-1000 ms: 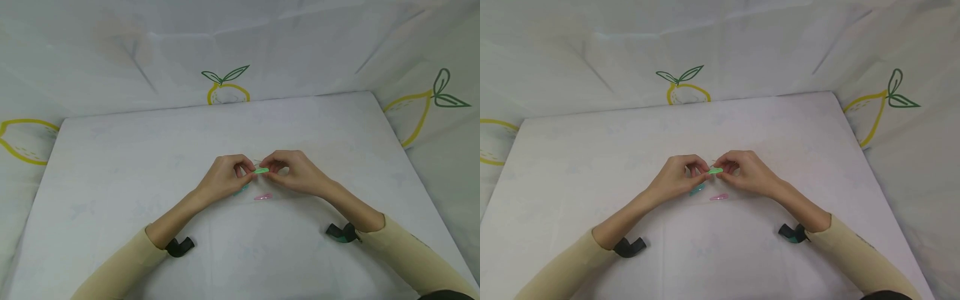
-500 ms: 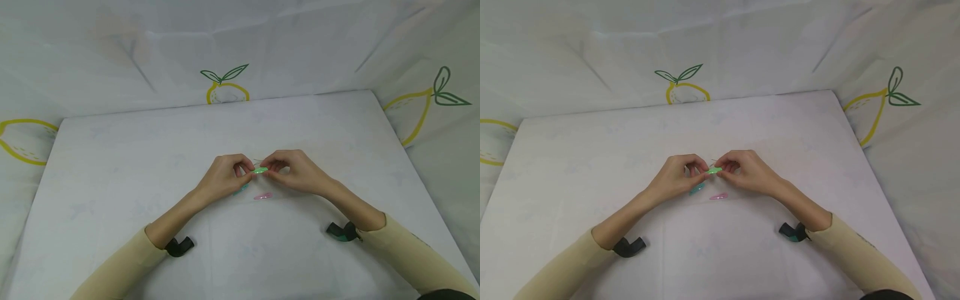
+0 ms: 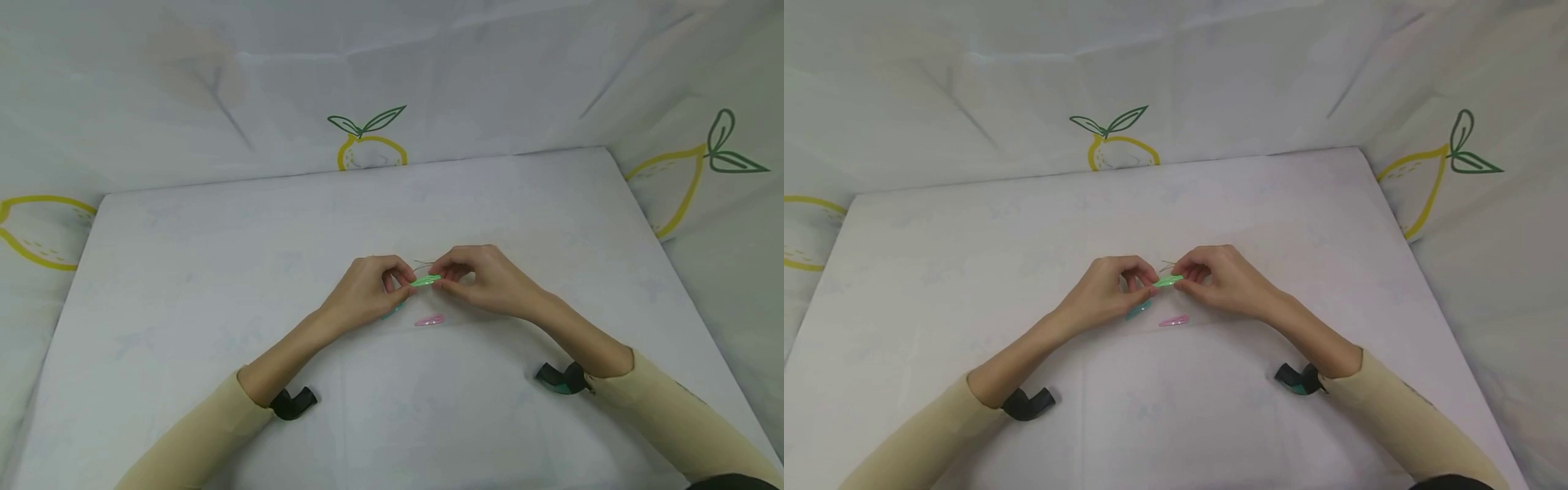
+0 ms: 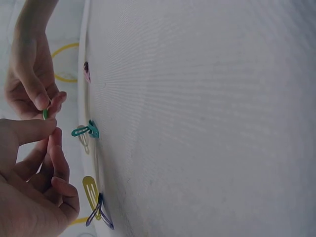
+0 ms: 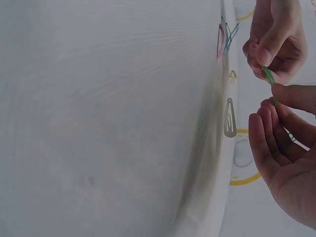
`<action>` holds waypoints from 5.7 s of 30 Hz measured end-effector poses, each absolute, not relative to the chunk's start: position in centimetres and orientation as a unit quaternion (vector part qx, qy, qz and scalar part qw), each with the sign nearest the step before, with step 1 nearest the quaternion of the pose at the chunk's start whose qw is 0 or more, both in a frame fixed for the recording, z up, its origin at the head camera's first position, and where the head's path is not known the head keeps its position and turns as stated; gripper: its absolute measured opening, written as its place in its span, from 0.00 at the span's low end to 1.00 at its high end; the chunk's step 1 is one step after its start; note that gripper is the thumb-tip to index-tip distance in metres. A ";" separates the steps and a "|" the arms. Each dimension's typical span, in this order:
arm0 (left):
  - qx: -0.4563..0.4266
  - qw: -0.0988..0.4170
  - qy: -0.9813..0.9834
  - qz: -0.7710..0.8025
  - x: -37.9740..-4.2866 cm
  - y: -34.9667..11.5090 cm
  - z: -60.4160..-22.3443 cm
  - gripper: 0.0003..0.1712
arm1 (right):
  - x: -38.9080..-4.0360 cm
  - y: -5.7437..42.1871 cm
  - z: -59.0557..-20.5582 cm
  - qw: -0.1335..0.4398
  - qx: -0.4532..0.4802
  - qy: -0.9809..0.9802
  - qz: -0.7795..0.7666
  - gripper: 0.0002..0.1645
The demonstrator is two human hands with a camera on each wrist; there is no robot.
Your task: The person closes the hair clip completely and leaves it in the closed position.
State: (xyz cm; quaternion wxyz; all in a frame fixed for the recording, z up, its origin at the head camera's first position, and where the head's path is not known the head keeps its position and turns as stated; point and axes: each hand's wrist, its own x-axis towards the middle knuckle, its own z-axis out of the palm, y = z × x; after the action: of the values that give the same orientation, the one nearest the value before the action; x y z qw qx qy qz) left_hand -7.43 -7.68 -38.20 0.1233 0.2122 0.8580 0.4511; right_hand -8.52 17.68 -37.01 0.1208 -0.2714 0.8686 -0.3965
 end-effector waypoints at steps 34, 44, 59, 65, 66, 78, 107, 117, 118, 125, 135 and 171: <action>0.215 0.147 0.896 0.360 -7.3 -7.2 -38.7 0.01 | -8.4 17.8 -37.5 0.172 -0.265 0.879 -0.357 0.07; 0.213 0.159 0.906 0.329 -7.3 -6.9 -38.7 0.04 | -8.4 17.5 -37.7 0.186 -0.271 0.878 -0.348 0.07; 0.211 0.174 0.911 0.308 -7.0 -6.6 -38.6 0.05 | -8.4 17.4 -37.9 0.186 -0.284 0.878 -0.337 0.07; 0.213 0.171 0.914 0.300 -7.0 -6.6 -38.9 0.05 | -8.4 17.3 -37.9 0.185 -0.284 0.880 -0.333 0.07; 0.213 0.171 0.914 0.299 -7.0 -6.6 -38.9 0.05 | -8.4 17.3 -37.9 0.186 -0.284 0.880 -0.332 0.07; 0.211 0.184 0.915 0.289 -7.1 -6.5 -38.8 0.02 | -8.5 17.3 -37.9 0.189 -0.284 0.881 -0.327 0.07; 0.210 0.187 0.915 0.290 -6.8 -6.4 -38.6 0.03 | -8.3 17.5 -38.0 0.190 -0.279 0.881 -0.332 0.08; 0.212 0.186 0.914 0.292 -6.8 -6.4 -38.6 0.04 | -8.3 17.4 -38.0 0.190 -0.279 0.882 -0.329 0.08; 0.214 0.185 0.914 0.292 -6.8 -6.4 -38.6 0.04 | -8.3 17.4 -38.0 0.190 -0.279 0.882 -0.329 0.08; 0.216 0.180 0.914 0.294 -6.7 -6.4 -38.6 0.04 | -8.4 17.4 -38.0 0.188 -0.286 0.880 -0.329 0.07; 0.221 0.165 0.913 0.301 -6.9 -6.2 -38.6 0.04 | -8.7 17.5 -38.0 0.178 -0.292 0.877 -0.337 0.07; 0.193 0.141 0.927 0.290 -9.3 -7.3 -37.0 0.10 | -10.2 17.7 -37.3 0.120 -0.256 0.883 -0.375 0.15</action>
State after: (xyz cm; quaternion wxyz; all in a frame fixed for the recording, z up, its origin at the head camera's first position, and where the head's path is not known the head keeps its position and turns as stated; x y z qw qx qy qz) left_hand -9.30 -7.33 -36.98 0.1406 0.1928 0.9269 0.2896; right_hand -10.22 17.67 -37.26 0.1196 -0.2560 0.8829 -0.3750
